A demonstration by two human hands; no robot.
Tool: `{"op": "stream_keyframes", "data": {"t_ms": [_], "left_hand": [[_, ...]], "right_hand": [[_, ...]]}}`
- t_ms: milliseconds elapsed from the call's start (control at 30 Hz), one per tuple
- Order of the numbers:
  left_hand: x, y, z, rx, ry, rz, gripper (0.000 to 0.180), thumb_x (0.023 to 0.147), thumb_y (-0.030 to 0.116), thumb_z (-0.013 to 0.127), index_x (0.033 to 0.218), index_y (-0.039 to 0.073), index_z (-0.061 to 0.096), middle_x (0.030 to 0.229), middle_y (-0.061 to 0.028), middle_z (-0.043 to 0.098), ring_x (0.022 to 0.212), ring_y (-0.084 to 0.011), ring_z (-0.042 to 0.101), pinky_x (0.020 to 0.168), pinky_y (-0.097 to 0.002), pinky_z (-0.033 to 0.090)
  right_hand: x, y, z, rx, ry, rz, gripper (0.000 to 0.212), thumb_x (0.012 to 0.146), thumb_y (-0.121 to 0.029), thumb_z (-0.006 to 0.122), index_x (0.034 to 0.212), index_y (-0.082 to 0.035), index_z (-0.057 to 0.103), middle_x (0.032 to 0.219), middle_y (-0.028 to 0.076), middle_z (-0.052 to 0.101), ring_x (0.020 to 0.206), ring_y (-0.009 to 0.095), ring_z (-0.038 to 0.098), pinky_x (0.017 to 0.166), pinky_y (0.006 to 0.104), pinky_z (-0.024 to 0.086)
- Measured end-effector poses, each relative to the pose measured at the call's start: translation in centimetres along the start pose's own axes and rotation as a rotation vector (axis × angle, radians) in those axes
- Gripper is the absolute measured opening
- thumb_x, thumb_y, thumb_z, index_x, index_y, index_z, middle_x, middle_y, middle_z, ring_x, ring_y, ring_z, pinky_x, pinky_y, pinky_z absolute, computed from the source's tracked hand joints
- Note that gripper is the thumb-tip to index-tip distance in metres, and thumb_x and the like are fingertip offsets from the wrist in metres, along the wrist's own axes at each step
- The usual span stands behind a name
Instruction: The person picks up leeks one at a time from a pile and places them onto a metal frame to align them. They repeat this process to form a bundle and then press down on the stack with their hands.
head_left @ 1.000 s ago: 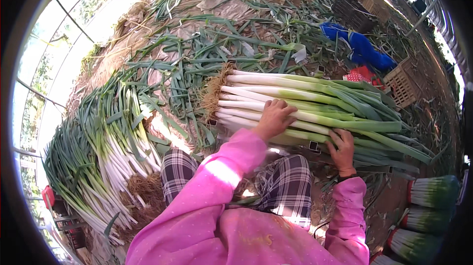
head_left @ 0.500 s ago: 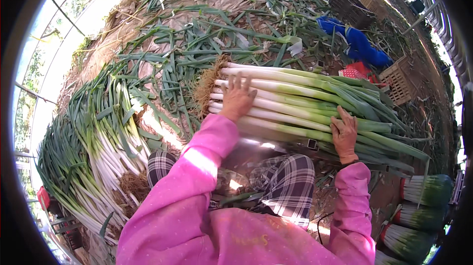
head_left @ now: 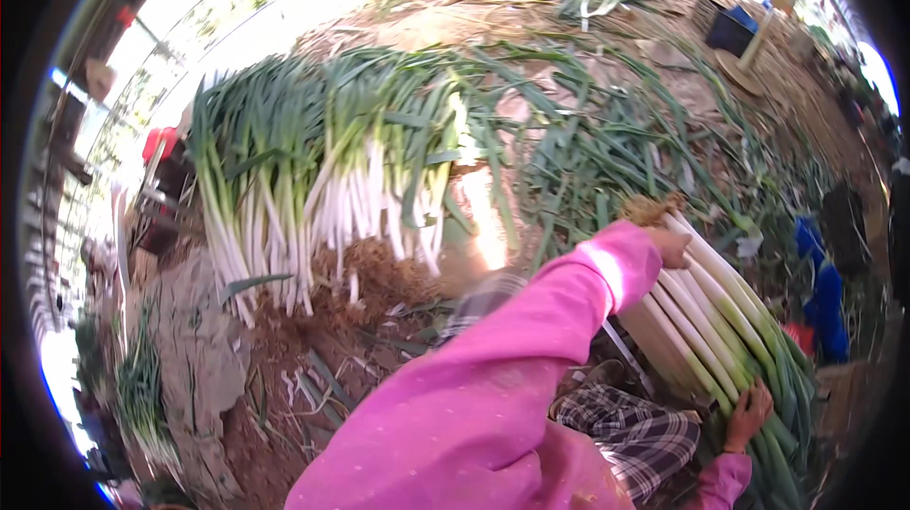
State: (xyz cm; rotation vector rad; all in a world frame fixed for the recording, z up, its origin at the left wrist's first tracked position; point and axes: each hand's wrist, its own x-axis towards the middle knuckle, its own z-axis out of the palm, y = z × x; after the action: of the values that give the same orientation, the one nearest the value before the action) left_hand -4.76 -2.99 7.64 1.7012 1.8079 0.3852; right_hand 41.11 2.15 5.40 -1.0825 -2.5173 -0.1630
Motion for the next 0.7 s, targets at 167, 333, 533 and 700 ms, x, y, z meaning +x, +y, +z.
{"op": "stream_keyframes", "data": {"t_ms": [167, 333, 533, 700], "left_hand": [[-15.2, -12.0, -10.8, 0.075, 0.441, -0.220, 0.031, 0.084, 0.033, 0.051, 0.089, 0.008, 0.068, 0.089, -0.0147, 0.066, 0.085, -0.0322, 0.063, 0.068, -0.0433, 0.051], [-36.1, -34.5, 1.0, 0.007, 0.995, -0.824, 0.027, 0.076, 0.008, 0.053, 0.100, 0.004, 0.064, 0.092, -0.0222, 0.063, 0.094, -0.0401, 0.059, 0.083, -0.0450, 0.046], [-49.0, -43.2, 5.2, 0.041, 1.183, -1.416, 0.039, 0.080, 0.013, 0.054, 0.115, -0.005, 0.051, 0.118, -0.0273, 0.051, 0.108, -0.0434, 0.050, 0.093, -0.0465, 0.042], [-49.0, -48.2, -0.2, 0.346, 1.188, -1.249, 0.041, 0.084, 0.014, 0.051, 0.120, -0.004, 0.047, 0.126, -0.0245, 0.048, 0.114, -0.0407, 0.048, 0.094, -0.0460, 0.042]], "right_hand": [[0.0, -0.9, 0.1, -0.221, -0.007, 0.067, 0.013, 0.091, -0.016, 0.052, 0.098, -0.007, 0.058, 0.124, 0.006, 0.058, 0.116, 0.028, 0.049, 0.102, 0.0435, 0.030], [-0.2, -0.1, 1.5, -0.368, -0.011, 0.163, 0.018, 0.093, -0.017, 0.048, 0.105, -0.004, 0.054, 0.128, 0.009, 0.054, 0.121, 0.030, 0.046, 0.102, 0.0450, 0.031], [0.5, -2.7, -0.4, -0.633, -0.156, 0.101, 0.040, 0.094, -0.032, 0.044, 0.116, -0.001, 0.056, 0.111, 0.022, 0.059, 0.100, 0.038, 0.057, 0.085, 0.0453, 0.047], [-2.6, 1.9, 0.7, -0.673, -0.061, 0.154, 0.042, 0.093, -0.035, 0.043, 0.115, -0.002, 0.056, 0.113, 0.022, 0.058, 0.103, 0.040, 0.056, 0.081, 0.0495, 0.048]]}}
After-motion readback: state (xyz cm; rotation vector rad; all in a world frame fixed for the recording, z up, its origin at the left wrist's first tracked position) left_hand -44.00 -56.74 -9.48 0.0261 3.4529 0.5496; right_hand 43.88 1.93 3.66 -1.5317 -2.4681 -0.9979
